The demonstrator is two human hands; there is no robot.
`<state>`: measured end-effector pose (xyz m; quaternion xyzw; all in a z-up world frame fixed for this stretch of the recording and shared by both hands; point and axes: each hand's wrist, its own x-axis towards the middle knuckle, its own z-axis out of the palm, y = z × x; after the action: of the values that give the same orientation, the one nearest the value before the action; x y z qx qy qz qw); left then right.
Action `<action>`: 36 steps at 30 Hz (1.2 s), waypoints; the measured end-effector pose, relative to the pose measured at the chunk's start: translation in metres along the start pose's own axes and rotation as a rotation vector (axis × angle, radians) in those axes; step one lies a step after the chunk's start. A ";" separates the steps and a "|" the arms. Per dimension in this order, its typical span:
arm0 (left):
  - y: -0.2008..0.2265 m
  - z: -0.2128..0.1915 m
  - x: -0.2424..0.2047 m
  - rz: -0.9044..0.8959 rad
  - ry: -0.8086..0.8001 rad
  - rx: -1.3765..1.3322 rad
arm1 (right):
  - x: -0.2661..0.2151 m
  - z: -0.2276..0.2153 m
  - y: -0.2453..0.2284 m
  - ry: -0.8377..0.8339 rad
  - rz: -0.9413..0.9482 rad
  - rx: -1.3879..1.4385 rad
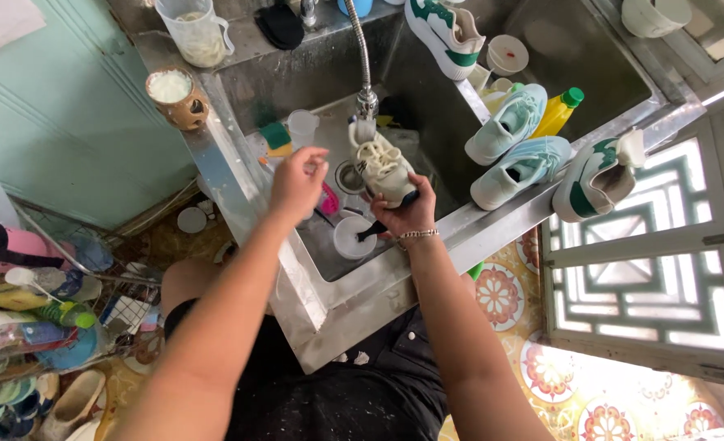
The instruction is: The person washes a white sneaker in a stainless steel sink using a green sponge and running water. They scrub the shoe's upper, laces, and sole, then rinse it thoroughly under the tap.
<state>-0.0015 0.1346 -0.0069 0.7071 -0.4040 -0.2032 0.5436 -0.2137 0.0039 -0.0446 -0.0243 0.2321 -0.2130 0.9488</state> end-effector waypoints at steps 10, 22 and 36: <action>-0.045 -0.113 -0.033 0.307 -0.014 0.723 | 0.011 0.017 -0.002 0.056 -0.010 0.115; 0.053 -0.057 -0.148 0.424 -0.494 0.715 | 0.012 0.023 0.001 0.080 -0.074 0.077; 0.048 0.031 -0.141 0.240 -0.573 0.693 | -0.005 0.040 0.009 0.105 -0.137 -0.014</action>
<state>-0.1240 0.2234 0.0059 0.7105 -0.6611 -0.1791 0.1614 -0.1963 0.0127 -0.0081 -0.0354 0.2808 -0.2769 0.9183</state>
